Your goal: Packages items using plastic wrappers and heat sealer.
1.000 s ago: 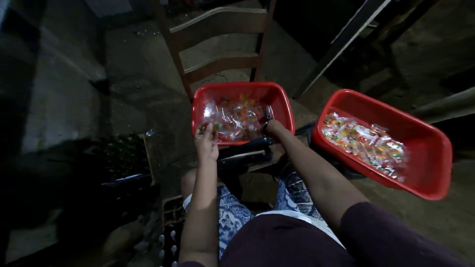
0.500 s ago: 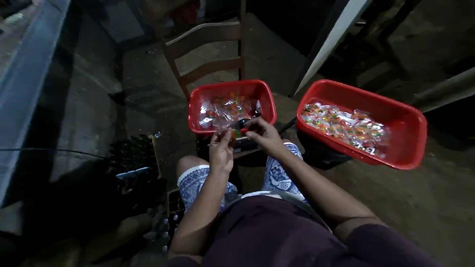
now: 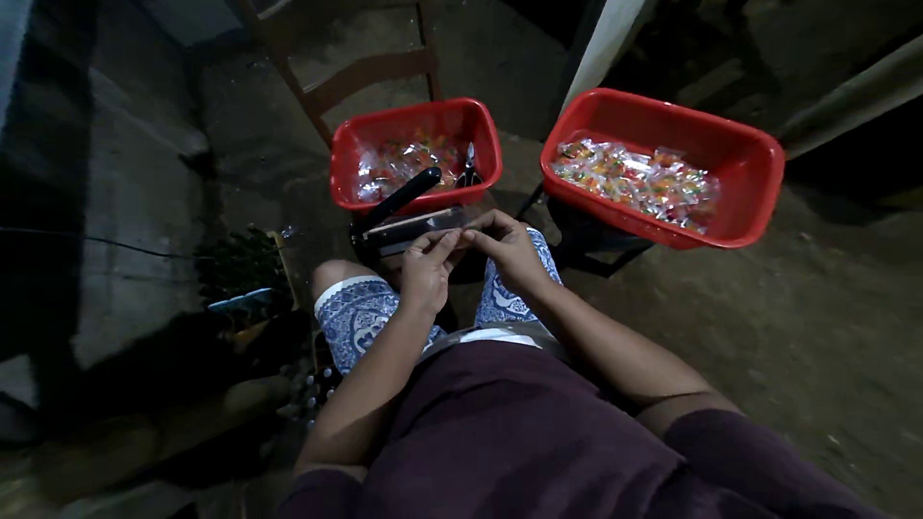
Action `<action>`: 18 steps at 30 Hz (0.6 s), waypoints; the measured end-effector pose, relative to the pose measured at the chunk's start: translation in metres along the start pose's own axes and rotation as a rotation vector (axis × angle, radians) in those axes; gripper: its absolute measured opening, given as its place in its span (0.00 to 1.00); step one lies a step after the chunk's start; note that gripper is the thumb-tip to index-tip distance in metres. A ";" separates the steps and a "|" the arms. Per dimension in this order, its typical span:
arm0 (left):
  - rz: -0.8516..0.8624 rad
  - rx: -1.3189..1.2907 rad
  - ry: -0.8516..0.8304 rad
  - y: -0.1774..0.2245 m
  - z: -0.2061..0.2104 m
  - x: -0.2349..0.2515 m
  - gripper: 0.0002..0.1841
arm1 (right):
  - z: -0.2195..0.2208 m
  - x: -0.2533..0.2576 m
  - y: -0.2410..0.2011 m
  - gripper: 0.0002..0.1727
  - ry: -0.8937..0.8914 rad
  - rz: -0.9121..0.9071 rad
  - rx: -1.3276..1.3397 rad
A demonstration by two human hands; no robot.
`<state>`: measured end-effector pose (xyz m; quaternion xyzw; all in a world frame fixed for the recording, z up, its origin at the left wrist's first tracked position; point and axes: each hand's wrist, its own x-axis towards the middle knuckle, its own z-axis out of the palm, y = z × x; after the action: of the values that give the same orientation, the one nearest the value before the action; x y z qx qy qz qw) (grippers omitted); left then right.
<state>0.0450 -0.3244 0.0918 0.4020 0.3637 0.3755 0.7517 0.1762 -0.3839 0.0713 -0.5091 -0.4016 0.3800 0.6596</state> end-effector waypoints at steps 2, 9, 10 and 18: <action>0.042 0.032 -0.017 -0.001 0.001 -0.002 0.06 | -0.003 -0.002 -0.003 0.02 0.016 0.013 0.012; 0.286 0.237 -0.079 -0.006 -0.006 0.001 0.05 | -0.008 -0.001 -0.003 0.05 0.035 -0.017 0.024; 0.298 0.268 -0.077 -0.005 -0.006 0.001 0.06 | -0.009 -0.002 -0.004 0.06 0.017 -0.007 0.015; 0.457 0.428 -0.037 -0.009 -0.017 0.007 0.15 | -0.006 -0.003 0.006 0.16 0.065 -0.169 0.024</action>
<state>0.0362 -0.3165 0.0751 0.6292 0.3207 0.4423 0.5528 0.1801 -0.3875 0.0642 -0.4777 -0.4170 0.3112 0.7079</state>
